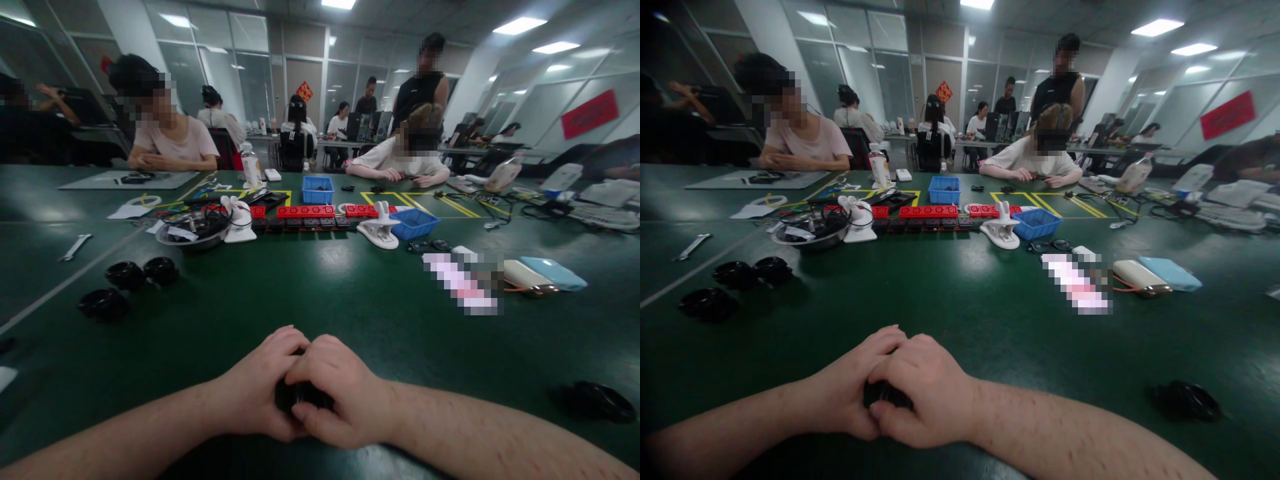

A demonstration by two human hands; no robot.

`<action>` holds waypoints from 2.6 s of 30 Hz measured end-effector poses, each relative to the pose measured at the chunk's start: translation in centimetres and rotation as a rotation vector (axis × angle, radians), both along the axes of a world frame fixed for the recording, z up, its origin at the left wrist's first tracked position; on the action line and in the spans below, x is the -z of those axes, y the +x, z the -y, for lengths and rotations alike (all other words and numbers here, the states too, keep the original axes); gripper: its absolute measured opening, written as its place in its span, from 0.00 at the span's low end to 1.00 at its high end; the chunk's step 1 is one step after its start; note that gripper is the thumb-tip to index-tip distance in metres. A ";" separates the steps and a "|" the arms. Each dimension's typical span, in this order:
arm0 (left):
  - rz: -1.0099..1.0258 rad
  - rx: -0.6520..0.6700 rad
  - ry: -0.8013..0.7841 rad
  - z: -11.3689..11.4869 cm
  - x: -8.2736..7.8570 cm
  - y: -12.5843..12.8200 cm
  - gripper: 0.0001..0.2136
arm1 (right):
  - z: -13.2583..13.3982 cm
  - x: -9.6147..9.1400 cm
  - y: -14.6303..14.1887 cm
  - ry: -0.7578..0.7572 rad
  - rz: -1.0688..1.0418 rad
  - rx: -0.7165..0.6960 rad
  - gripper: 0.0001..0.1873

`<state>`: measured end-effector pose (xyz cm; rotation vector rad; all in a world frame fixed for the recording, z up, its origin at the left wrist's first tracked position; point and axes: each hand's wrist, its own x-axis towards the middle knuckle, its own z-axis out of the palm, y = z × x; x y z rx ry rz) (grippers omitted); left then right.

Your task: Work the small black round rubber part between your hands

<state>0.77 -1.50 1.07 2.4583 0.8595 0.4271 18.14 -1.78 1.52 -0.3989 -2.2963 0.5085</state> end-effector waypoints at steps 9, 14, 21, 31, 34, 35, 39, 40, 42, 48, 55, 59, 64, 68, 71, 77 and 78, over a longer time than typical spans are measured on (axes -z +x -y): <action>-0.011 0.120 -0.028 -0.2 -0.2 -0.3 0.25 | 0.2 0.0 -0.1 0.079 -0.038 -0.151 0.15; -0.068 0.054 0.034 0.0 -0.1 -0.6 0.39 | 0.2 -0.7 0.1 0.066 -0.091 -0.021 0.27; -0.109 -0.117 0.105 1.0 0.7 0.1 0.26 | 0.3 0.1 -0.2 0.080 -0.023 0.147 0.29; -0.028 -0.012 0.007 0.1 0.3 -0.1 0.21 | 0.3 0.3 -0.2 0.136 0.043 0.022 0.13; -0.021 0.044 -0.025 -0.4 -0.1 -0.3 0.20 | 0.4 0.1 -0.3 0.146 -0.011 -0.044 0.10; -0.027 0.051 -0.029 -0.5 -0.2 -0.4 0.19 | 0.4 0.1 -0.3 0.140 -0.013 -0.069 0.11; -0.024 0.028 -0.058 -0.5 -0.5 -0.4 0.24 | 0.5 0.0 -0.4 0.111 -0.010 -0.161 0.17; -0.020 0.028 -0.055 -0.4 -0.5 -0.4 0.26 | 0.5 0.0 -0.4 0.112 -0.029 -0.169 0.18; -0.023 0.032 -0.025 -0.1 -0.2 -0.4 0.29 | 0.4 -0.2 -0.3 0.119 -0.072 -0.138 0.17; -0.050 -0.119 0.022 0.9 0.9 0.5 0.34 | 0.3 -0.4 -0.2 0.039 -0.070 0.126 0.25; 0.042 -0.079 -0.024 0.7 0.9 0.5 0.21 | 0.5 0.7 -0.4 -0.029 0.028 0.233 0.27; 0.053 -0.031 -0.101 0.3 0.2 0.1 0.25 | 0.3 0.5 -0.3 0.021 0.036 0.178 0.18; -0.038 0.023 -0.122 -0.4 -0.2 -0.2 0.32 | 0.3 0.1 -0.4 0.123 -0.058 -0.006 0.11; -0.118 0.044 -0.115 -0.7 -0.3 -0.4 0.35 | 0.3 0.2 -0.7 0.145 -0.085 -0.136 0.17; -0.125 0.054 -0.089 -0.6 0.1 -0.6 0.39 | 0.2 0.0 -0.7 0.143 -0.111 -0.143 0.17; -0.103 -0.004 0.050 0.2 0.4 -0.4 0.35 | 0.3 -0.3 -0.2 0.081 -0.062 0.070 0.23; -0.095 -0.038 0.072 0.3 0.3 -0.2 0.31 | 0.3 -0.2 -0.2 0.070 -0.041 0.096 0.24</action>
